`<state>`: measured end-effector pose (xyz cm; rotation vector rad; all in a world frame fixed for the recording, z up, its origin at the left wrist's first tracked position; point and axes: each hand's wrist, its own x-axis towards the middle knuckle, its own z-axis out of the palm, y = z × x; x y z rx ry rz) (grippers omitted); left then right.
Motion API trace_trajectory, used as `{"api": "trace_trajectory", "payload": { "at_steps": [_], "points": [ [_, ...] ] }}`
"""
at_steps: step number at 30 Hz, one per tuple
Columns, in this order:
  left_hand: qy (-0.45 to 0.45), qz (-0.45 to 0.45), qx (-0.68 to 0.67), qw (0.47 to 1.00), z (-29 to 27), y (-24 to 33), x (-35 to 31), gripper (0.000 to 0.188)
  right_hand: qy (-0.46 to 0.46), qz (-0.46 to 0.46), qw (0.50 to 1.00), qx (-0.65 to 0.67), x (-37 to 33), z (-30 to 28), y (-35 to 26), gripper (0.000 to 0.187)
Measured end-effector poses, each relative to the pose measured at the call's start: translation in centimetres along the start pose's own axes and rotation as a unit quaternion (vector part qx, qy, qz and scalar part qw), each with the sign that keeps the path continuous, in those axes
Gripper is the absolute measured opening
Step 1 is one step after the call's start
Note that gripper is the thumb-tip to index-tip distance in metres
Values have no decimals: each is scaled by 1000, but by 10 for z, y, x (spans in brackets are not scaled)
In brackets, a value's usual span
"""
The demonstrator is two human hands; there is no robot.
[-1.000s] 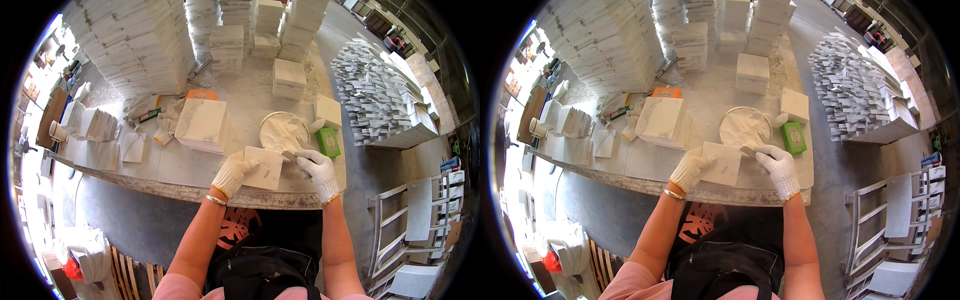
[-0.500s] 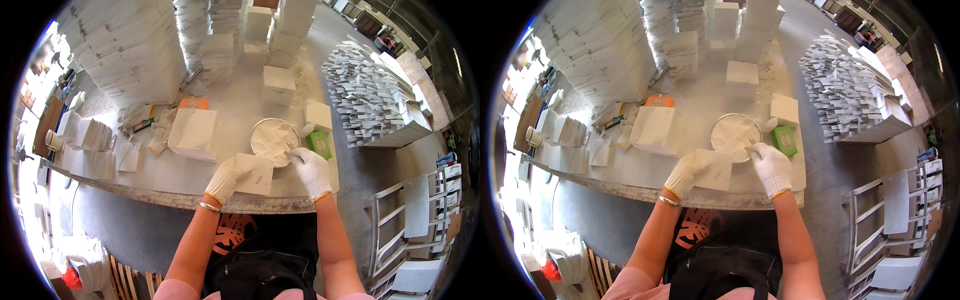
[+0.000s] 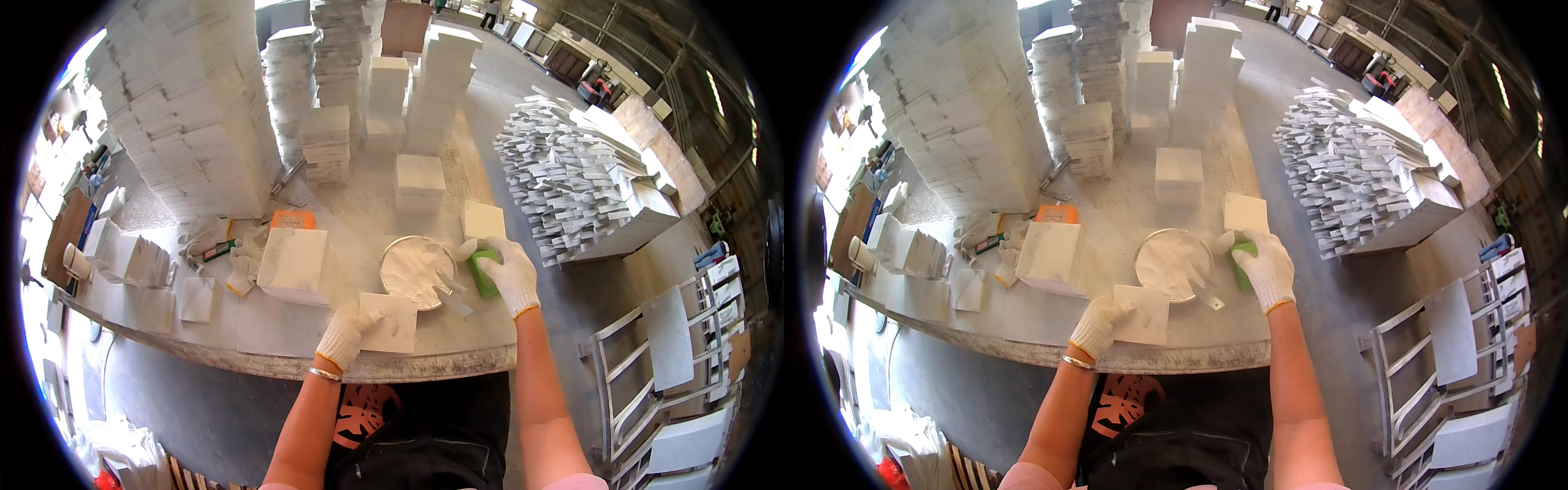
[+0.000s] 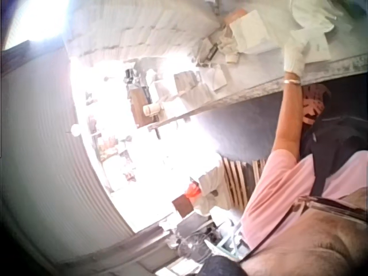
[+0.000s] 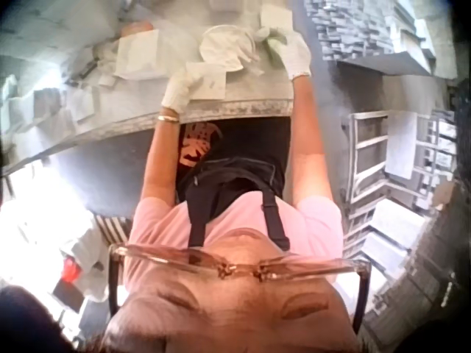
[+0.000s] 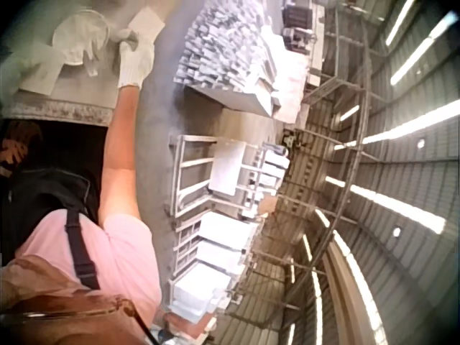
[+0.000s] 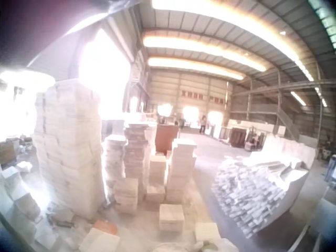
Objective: The person repeatedly scrapes and sands small white rectangular tiles at a workbench. Using a metal scraper and a green sanding block, they remove residue and smooth edges, then place finished tiles into a nearby rack. The process is repeated for multiple tiles in a warehouse setting.
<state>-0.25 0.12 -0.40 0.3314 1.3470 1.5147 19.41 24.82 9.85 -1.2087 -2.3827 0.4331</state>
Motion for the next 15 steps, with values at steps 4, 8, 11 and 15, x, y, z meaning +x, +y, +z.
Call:
{"api": "trace_trajectory", "payload": {
  "at_steps": [4, 8, 11, 15],
  "points": [
    [-3, 22, -46, 999, -2, -5, -1, 33, -65, -12, 995, -80, 31, 27, -1, 47],
    [-6, 27, -65, 998, 0, 1, 2, 32, -61, -6, 996, -60, 38, 40, -4, 35],
    [-8, 27, -31, 999, 2, -1, -1, 32, -55, -3, 998, 23, 29, 36, -5, 37],
    [-6, 34, -18, 999, 3, 4, -7, 31, -32, -15, 983, 180, 14, 19, -1, 38]
  ]
}}
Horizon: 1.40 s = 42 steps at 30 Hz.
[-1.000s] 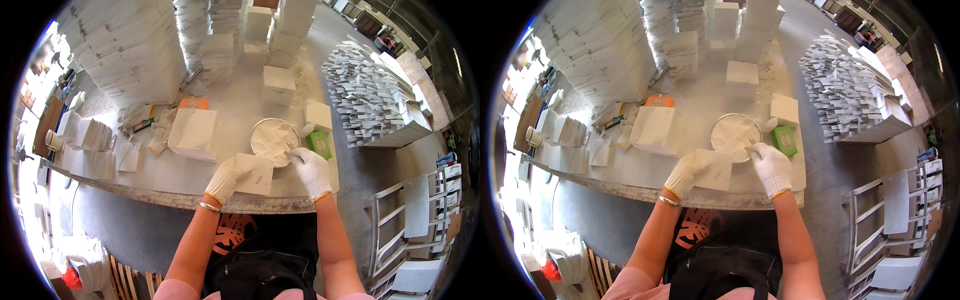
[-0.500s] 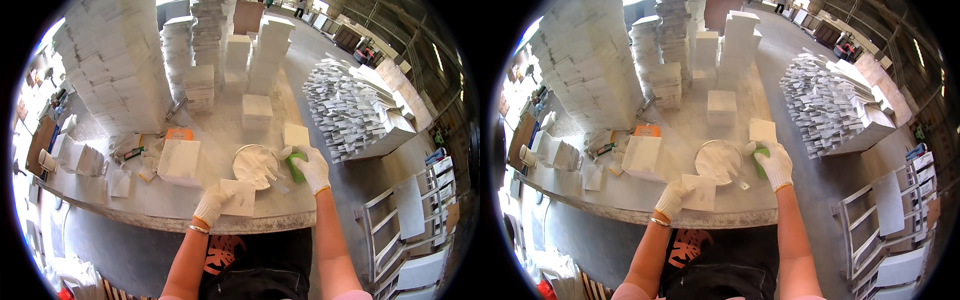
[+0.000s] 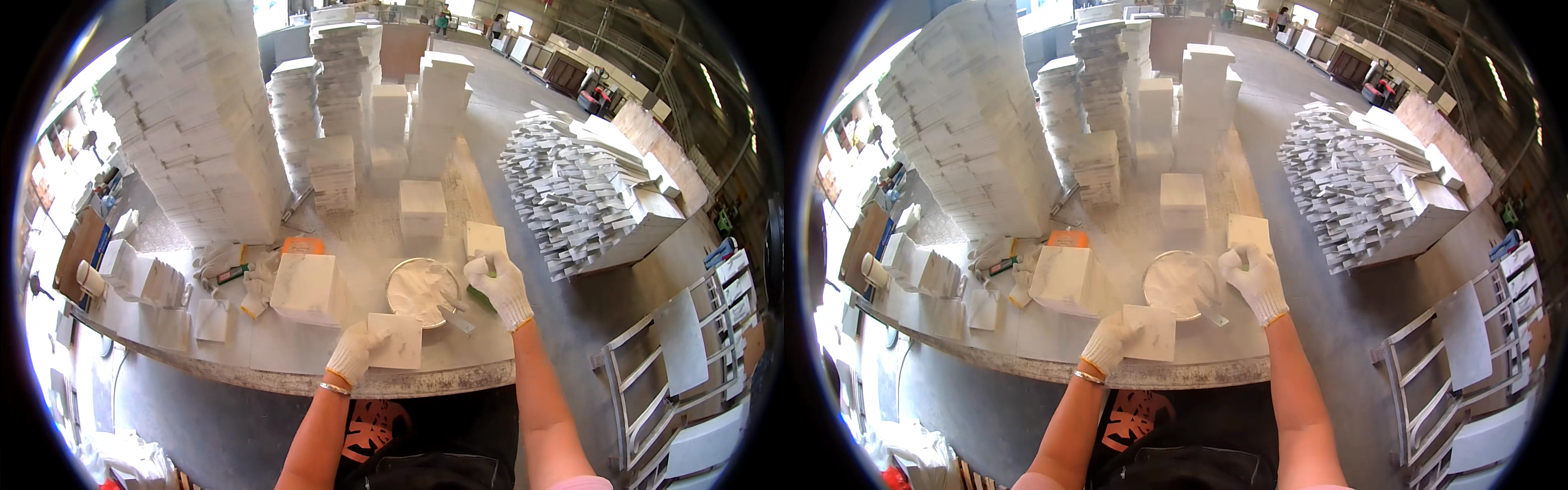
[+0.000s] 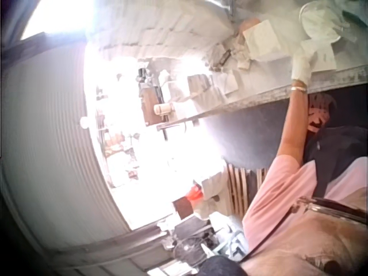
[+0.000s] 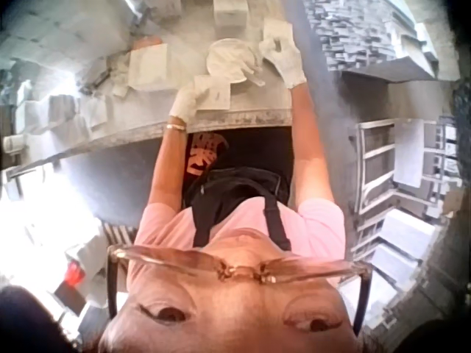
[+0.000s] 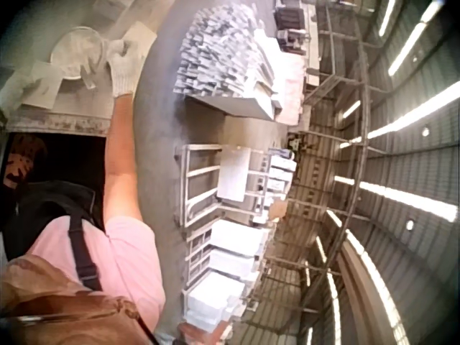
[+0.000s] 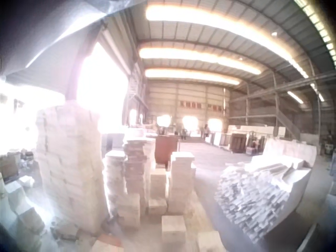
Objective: The person repeatedly scrapes and sands small white rectangular tiles at a workbench. Using a metal scraper and a green sanding block, they remove residue and smooth edges, then place finished tiles into a nearby rack. The process is repeated for multiple tiles in a warehouse setting.
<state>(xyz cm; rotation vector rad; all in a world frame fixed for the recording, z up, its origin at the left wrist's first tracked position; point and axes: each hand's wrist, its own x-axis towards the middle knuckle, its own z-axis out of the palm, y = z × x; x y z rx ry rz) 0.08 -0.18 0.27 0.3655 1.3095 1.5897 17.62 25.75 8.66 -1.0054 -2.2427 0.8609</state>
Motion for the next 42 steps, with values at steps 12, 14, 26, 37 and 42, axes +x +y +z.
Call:
{"api": "trace_trajectory", "payload": {
  "at_steps": [12, 14, 26, 37, 42],
  "points": [
    [5, -5, 23, 1000, 0, 2, -3, 32, -164, -50, 980, 97, -67, -29, -41, 35],
    [7, -7, 29, 1000, -1, 0, -1, 32, -178, -84, 978, 68, -65, -25, -42, 33],
    [4, 7, 8, 1000, 1, -2, -1, 33, -179, -158, 968, -75, -54, -10, -41, 27],
    [6, 11, 39, 999, 1, 2, -2, 33, -168, -173, 966, -94, -53, -5, -42, 29],
    [10, 7, 53, 998, 5, 10, -7, 34, -198, -151, 963, -107, -52, -9, -55, 28]
  ]
}}
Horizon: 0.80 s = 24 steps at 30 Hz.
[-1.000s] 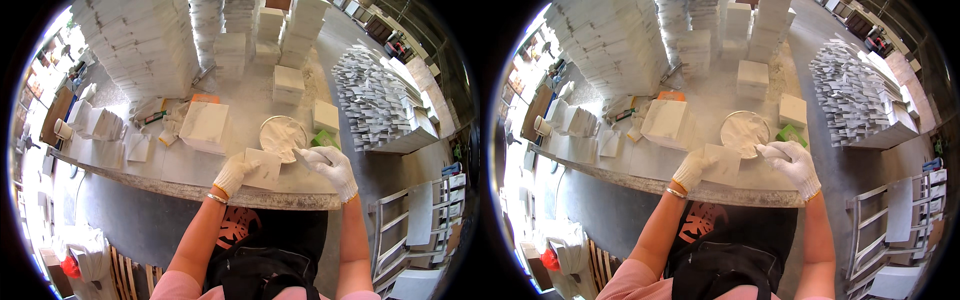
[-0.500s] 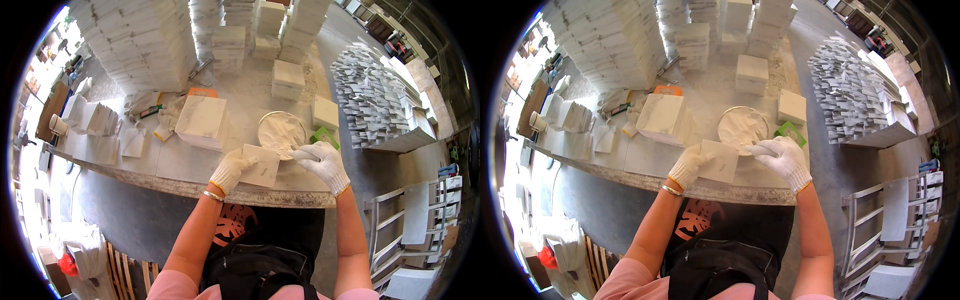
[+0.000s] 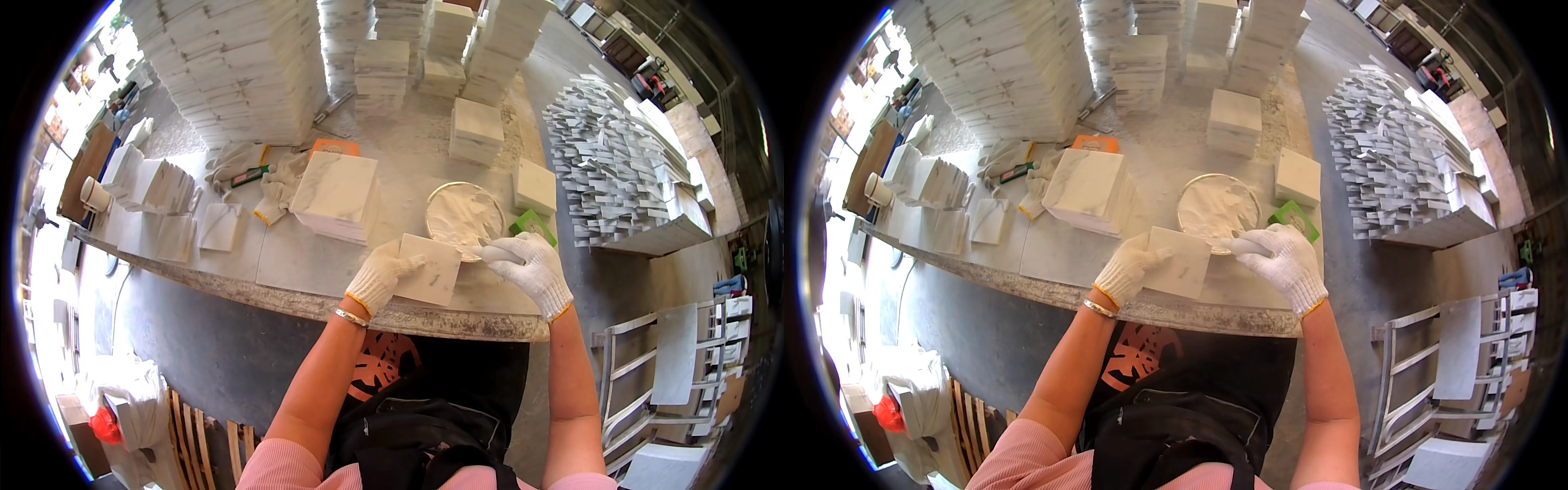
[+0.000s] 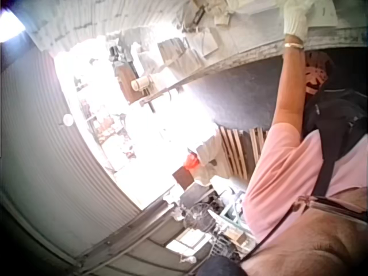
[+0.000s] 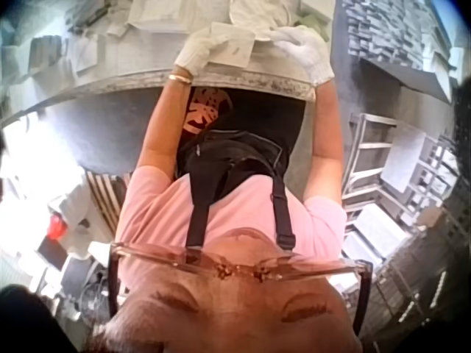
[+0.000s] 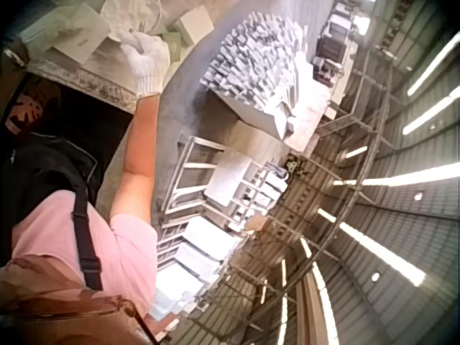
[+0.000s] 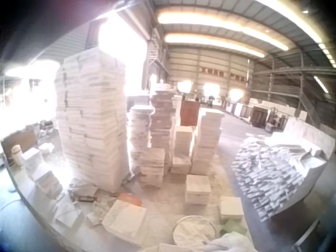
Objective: The person repeatedly scrapes and sands small white rectangular tiles at a workbench. Using a metal scraper and a green sanding block, they remove residue and smooth edges, then place finished tiles into a nearby rack. The process is repeated for multiple tiles in a warehouse setting.
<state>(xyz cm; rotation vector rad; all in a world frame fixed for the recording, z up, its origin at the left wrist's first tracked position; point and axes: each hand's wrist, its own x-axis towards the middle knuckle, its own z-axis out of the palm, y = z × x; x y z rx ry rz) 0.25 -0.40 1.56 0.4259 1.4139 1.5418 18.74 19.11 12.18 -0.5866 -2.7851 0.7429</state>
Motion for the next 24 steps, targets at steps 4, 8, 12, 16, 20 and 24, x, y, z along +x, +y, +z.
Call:
{"api": "trace_trajectory", "payload": {
  "at_steps": [4, 8, 12, 16, 20, 24],
  "points": [
    [0, 0, 0, 1000, 0, -2, 2, 35, 4, 6, 1000, 9, 0, 5, 6, 27],
    [6, -13, 24, 1000, 2, 3, 1, 35, 15, 8, 999, 33, -1, 6, 7, 27],
    [4, -8, 19, 1000, 0, 2, 0, 35, 8, 16, 999, 41, 0, 5, 4, 28],
    [2, -8, 14, 1000, -1, -3, 3, 34, 12, 17, 999, 37, 0, 6, 5, 28],
    [1, -12, 19, 1000, 0, -2, 3, 34, 18, 15, 999, 28, -1, 7, 9, 28],
    [3, -11, 17, 1000, -3, -9, 7, 34, 18, 15, 999, 30, -1, 6, 7, 28]
  ]
}}
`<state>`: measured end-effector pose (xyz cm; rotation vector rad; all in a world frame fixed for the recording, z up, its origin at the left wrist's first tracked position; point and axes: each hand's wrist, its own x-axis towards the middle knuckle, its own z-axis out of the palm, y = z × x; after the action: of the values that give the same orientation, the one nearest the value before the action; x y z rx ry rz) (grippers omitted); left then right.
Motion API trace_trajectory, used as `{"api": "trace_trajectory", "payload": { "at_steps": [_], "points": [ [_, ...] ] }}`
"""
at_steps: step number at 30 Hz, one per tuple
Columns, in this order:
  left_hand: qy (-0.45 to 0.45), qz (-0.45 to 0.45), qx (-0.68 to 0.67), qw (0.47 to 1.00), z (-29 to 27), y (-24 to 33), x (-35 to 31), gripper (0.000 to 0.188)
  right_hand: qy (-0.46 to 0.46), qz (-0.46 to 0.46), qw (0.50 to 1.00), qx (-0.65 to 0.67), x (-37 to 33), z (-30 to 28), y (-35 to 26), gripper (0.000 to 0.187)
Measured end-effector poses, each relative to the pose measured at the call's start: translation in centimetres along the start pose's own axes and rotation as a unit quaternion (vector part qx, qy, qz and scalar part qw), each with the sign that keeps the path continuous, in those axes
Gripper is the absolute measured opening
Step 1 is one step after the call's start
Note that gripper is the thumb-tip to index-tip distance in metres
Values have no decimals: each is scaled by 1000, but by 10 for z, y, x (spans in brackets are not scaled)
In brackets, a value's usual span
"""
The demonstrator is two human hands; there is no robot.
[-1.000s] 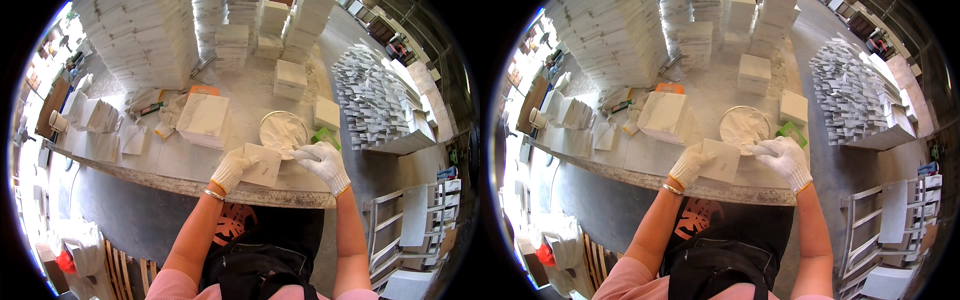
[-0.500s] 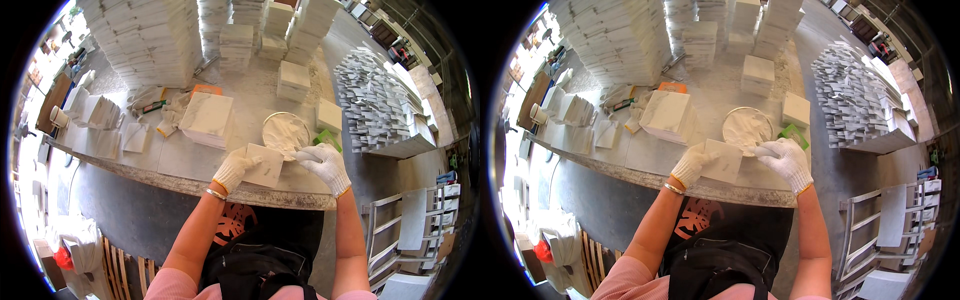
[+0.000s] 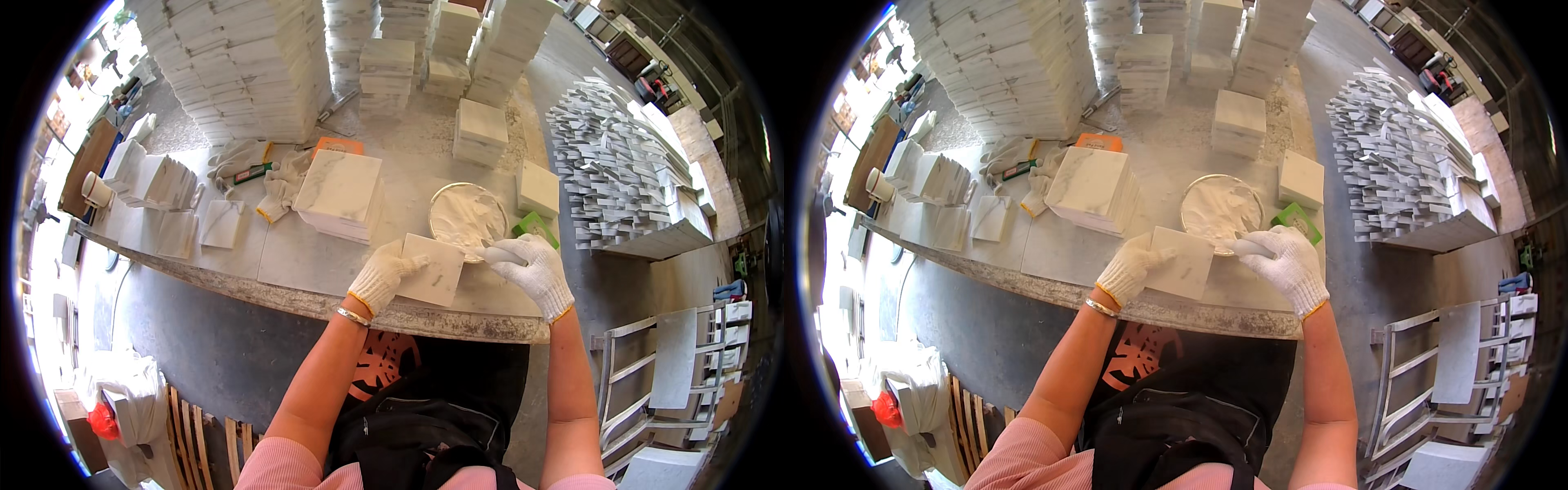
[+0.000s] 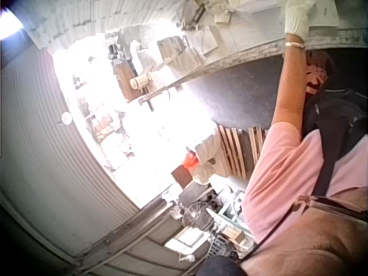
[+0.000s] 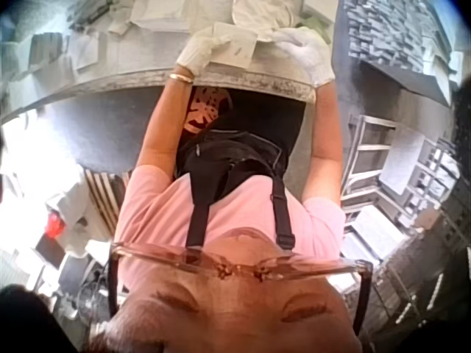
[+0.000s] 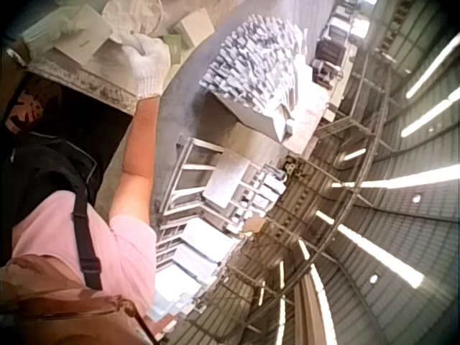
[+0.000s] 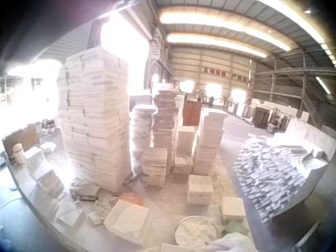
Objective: The person repeatedly scrapes and sands small white rectangular tiles at a workbench. Using a metal scraper and a green sanding block, they remove residue and smooth edges, then place finished tiles into a nearby rack. The process is repeated for multiple tiles in a warehouse setting.
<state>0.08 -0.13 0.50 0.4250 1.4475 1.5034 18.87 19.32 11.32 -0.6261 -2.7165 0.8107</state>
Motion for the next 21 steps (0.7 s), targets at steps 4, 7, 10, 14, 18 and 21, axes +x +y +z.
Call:
{"api": "trace_trajectory", "payload": {
  "at_steps": [4, 7, 10, 14, 18, 21],
  "points": [
    [2, 6, 2, 1000, 0, -1, 0, 34, -7, -1, 1000, -3, 0, -2, -2, 29],
    [-1, 4, 7, 1000, 0, 1, -1, 35, -13, 14, 1000, -16, 0, -4, -7, 29],
    [-1, 3, -8, 1000, 1, 3, -4, 36, -19, 34, 999, -11, 0, 0, 1, 27],
    [3, -4, 7, 1000, 0, 4, -3, 33, -11, 72, 985, 157, -5, -4, 0, 29],
    [6, 29, 41, 999, -1, -2, 1, 35, 68, 123, 940, 310, -7, -16, 18, 32],
    [7, 25, 23, 999, -3, -9, 3, 33, 145, 116, 921, 343, -4, -28, 37, 33]
  ]
}}
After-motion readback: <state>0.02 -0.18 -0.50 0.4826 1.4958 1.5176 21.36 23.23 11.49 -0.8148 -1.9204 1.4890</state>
